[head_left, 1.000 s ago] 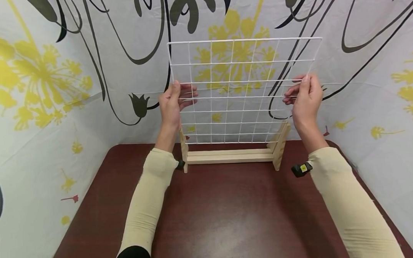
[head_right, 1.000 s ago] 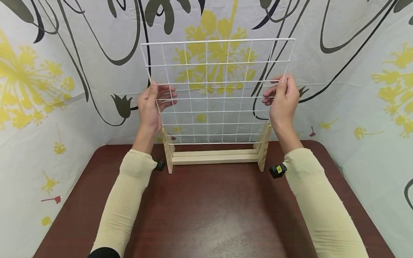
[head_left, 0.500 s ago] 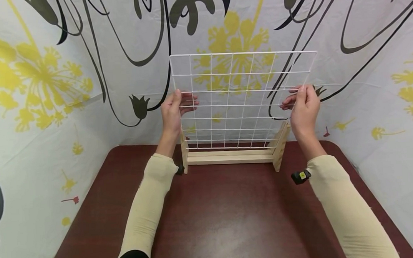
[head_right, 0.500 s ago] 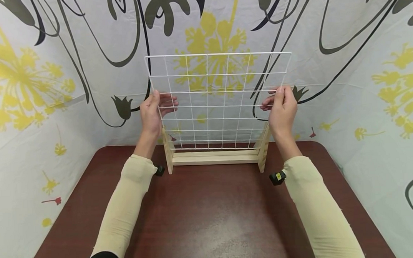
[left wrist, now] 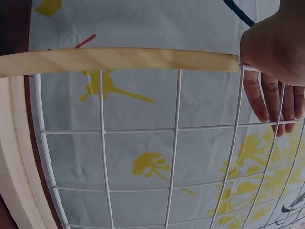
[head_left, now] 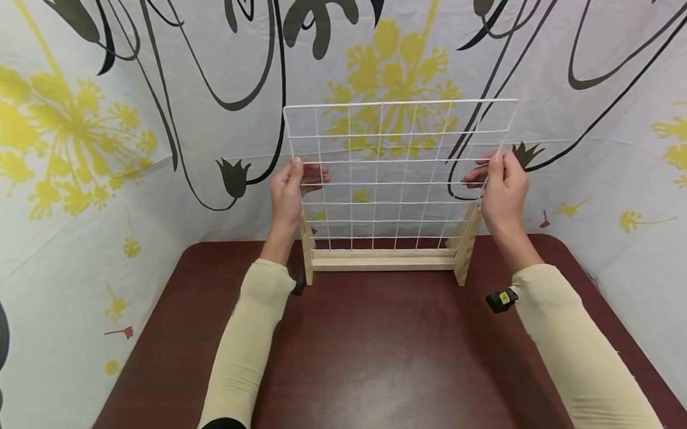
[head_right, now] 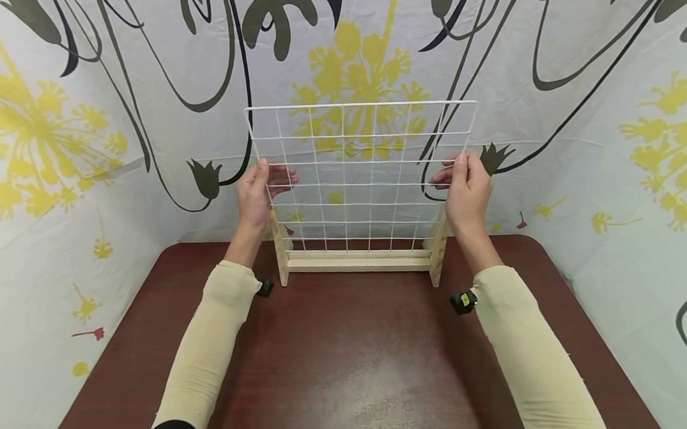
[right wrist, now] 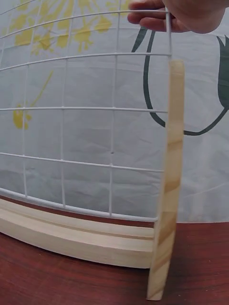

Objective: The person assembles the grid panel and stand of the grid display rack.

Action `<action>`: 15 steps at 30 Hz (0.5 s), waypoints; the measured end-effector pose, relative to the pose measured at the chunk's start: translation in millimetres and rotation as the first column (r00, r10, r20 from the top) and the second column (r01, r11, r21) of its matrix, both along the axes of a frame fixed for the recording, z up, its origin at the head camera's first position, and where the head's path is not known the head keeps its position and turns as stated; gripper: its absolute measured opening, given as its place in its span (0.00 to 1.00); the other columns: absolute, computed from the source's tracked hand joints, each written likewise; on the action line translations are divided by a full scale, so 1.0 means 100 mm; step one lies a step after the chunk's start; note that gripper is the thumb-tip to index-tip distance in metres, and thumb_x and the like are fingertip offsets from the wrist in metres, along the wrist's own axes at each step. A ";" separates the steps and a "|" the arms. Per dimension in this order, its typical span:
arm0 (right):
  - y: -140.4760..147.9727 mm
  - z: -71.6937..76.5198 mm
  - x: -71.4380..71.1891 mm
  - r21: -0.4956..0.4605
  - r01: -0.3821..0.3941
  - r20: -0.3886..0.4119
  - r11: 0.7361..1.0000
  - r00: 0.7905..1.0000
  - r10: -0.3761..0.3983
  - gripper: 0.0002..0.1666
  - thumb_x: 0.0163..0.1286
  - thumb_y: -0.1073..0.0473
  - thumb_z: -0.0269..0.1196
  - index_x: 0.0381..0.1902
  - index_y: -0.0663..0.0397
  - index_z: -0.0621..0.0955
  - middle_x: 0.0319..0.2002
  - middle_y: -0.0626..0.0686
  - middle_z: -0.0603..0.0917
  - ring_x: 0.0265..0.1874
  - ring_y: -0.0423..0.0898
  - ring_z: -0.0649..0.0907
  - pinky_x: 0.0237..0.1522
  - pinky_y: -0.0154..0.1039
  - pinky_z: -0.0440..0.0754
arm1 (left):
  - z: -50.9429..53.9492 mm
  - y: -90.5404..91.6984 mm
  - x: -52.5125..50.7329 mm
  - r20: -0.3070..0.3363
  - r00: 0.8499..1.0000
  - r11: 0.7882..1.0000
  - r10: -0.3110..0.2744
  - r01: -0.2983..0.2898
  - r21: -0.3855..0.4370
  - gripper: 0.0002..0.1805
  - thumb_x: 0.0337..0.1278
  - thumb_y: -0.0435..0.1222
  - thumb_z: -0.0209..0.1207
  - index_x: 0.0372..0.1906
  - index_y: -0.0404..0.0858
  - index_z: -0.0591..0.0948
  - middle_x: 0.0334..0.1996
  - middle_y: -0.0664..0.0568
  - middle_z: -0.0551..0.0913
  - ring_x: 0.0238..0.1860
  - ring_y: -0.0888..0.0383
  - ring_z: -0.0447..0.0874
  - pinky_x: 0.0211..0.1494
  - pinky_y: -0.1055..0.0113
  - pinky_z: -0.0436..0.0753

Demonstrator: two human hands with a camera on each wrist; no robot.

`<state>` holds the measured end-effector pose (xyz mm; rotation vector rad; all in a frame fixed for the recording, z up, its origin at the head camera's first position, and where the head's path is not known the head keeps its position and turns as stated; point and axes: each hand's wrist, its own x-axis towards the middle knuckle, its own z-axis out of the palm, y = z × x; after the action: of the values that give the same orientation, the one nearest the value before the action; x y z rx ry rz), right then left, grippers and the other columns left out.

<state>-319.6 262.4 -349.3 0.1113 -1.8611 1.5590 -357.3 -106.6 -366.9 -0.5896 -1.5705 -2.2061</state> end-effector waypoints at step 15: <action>-0.04 0.05 0.20 0.086 0.001 0.056 0.996 0.998 -0.006 0.22 0.88 0.57 0.45 0.49 0.72 0.80 0.25 0.42 0.90 0.31 0.33 0.90 0.40 0.28 0.82 | -0.09 -0.01 0.00 -0.022 0.999 0.996 0.047 -0.049 -0.068 0.25 0.87 0.41 0.46 0.45 0.23 0.84 0.34 0.55 0.94 0.36 0.60 0.94 0.49 0.62 0.90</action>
<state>-300.0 258.5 -344.6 0.1047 -1.9717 1.4934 -357.3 -107.7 -376.2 -0.5864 -1.6379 -2.1118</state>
